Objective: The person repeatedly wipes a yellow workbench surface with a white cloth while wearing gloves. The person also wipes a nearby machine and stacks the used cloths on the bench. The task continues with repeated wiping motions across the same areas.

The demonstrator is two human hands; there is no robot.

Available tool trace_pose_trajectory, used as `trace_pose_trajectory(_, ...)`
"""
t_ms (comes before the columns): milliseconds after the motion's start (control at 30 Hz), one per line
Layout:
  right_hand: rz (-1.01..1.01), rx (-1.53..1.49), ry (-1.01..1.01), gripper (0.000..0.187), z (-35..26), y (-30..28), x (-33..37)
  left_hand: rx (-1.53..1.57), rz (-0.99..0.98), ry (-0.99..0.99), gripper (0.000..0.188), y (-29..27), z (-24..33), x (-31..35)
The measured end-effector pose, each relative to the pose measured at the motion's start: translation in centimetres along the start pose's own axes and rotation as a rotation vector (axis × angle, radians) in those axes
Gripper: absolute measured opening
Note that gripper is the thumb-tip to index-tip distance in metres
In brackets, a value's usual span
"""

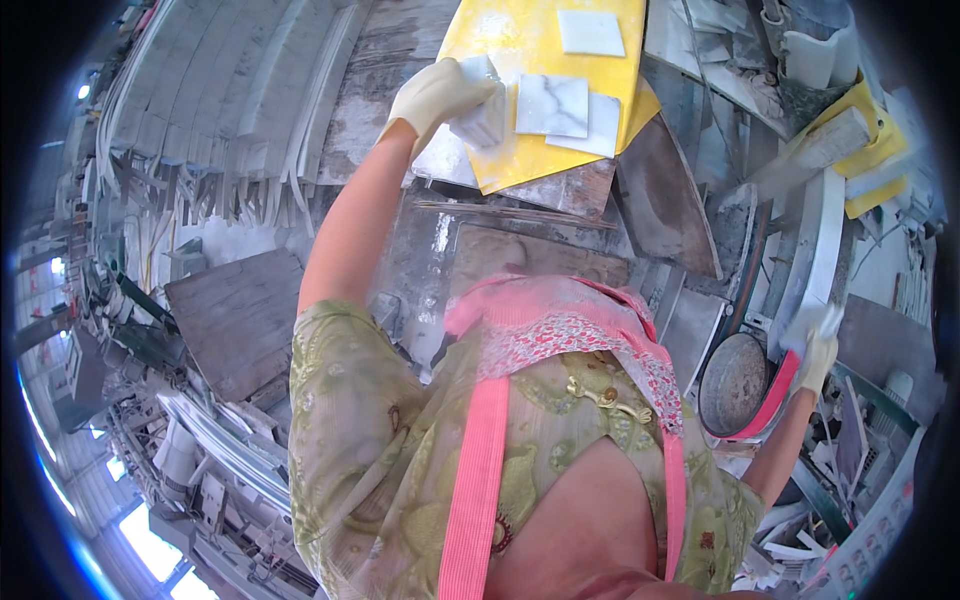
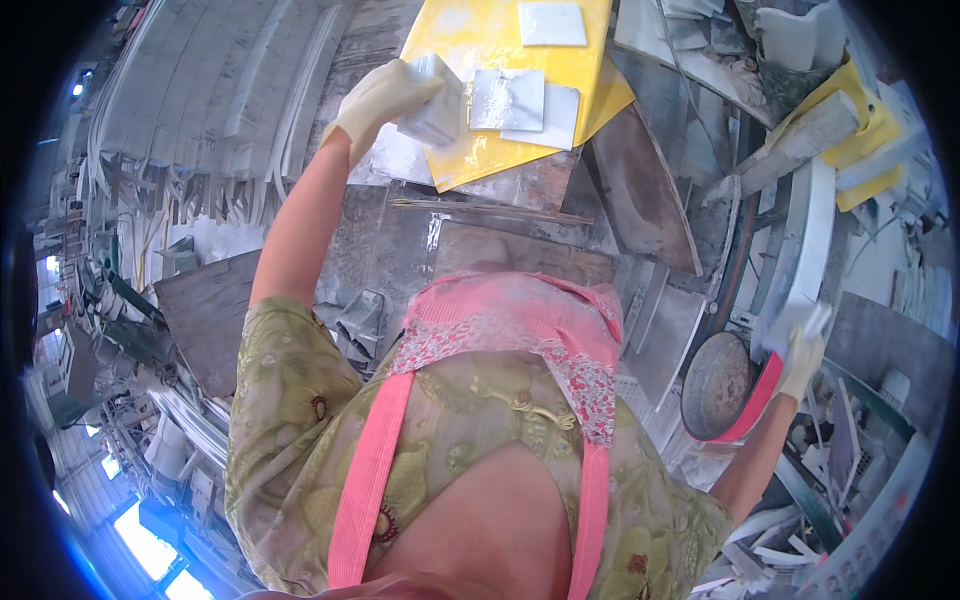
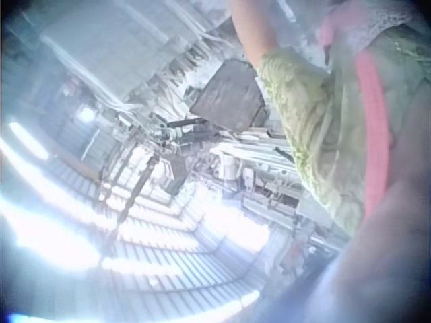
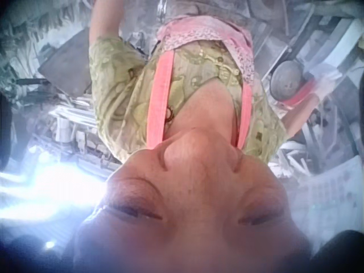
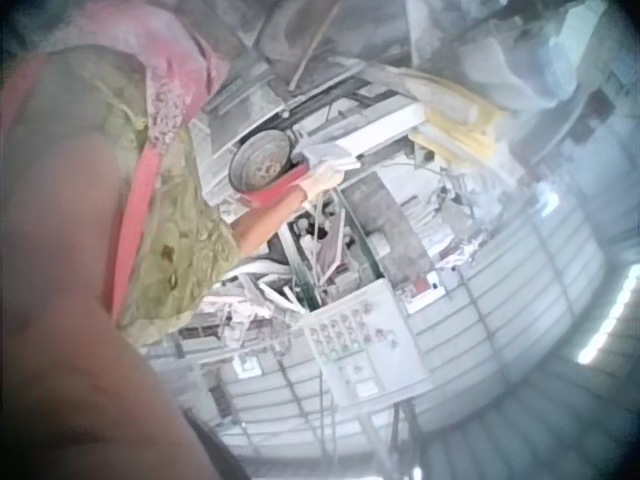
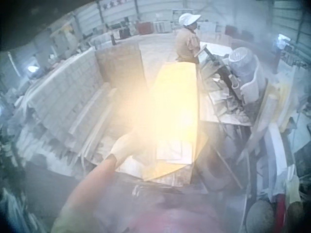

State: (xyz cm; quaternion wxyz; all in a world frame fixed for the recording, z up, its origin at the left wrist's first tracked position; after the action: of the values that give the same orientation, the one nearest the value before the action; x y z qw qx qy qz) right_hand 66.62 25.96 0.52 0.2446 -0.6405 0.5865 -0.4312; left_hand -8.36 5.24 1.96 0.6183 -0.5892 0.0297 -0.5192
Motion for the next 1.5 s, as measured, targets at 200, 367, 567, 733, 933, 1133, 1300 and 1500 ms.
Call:
trace_pose_trajectory(200,-0.689,-0.73,-0.477,0.049,-26.5,17.5,6.6,0.573,0.055,0.349,0.067,1.5,-2.5,1.2)
trace_pose_trajectory(367,-0.829,-0.714,-0.607,0.043,-44.0,28.7,13.6,0.67,-0.008,0.294,0.072,2.2,-4.3,0.6)
trace_pose_trajectory(567,-0.742,0.066,-0.774,0.052,-50.2,36.3,16.2,0.591,0.049,0.174,0.08,2.1,-4.7,-0.8)
trace_pose_trajectory(733,-0.886,-0.263,-0.931,0.058,-48.4,38.1,18.2,0.452,0.14,0.079,0.107,1.8,-3.8,-0.5)
trace_pose_trajectory(933,-0.627,0.024,-1.03,0.068,-43.6,33.1,12.0,0.326,0.188,0.001,0.109,2.4,-2.3,2.2)
trace_pose_trajectory(1133,-0.307,0.606,-1.48,0.088,-46.0,35.5,11.2,0.285,0.202,-0.08,0.098,1.8,-1.1,3.0)
trace_pose_trajectory(1300,-0.624,0.578,-1.361,0.092,-47.1,35.8,10.2,0.267,0.184,-0.083,0.097,2.1,-0.8,3.0)
trace_pose_trajectory(1500,-0.466,0.398,-1.361,0.098,-45.5,33.9,8.8,0.246,0.188,-0.085,0.099,2.3,-1.1,2.6)
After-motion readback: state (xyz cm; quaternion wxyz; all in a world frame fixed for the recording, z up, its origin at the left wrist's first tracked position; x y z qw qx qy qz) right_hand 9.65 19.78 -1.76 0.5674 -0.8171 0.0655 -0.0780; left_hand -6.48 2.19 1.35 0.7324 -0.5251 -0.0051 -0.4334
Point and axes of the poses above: each hand's wrist, its own x-axis away from the middle knuckle, its own y-axis out of the palm, z = x × y, the point moved 6 cm from there along -x, towards the middle knuckle, and after that the axes turned 12 degrees about -z, right-handed, at the moved point
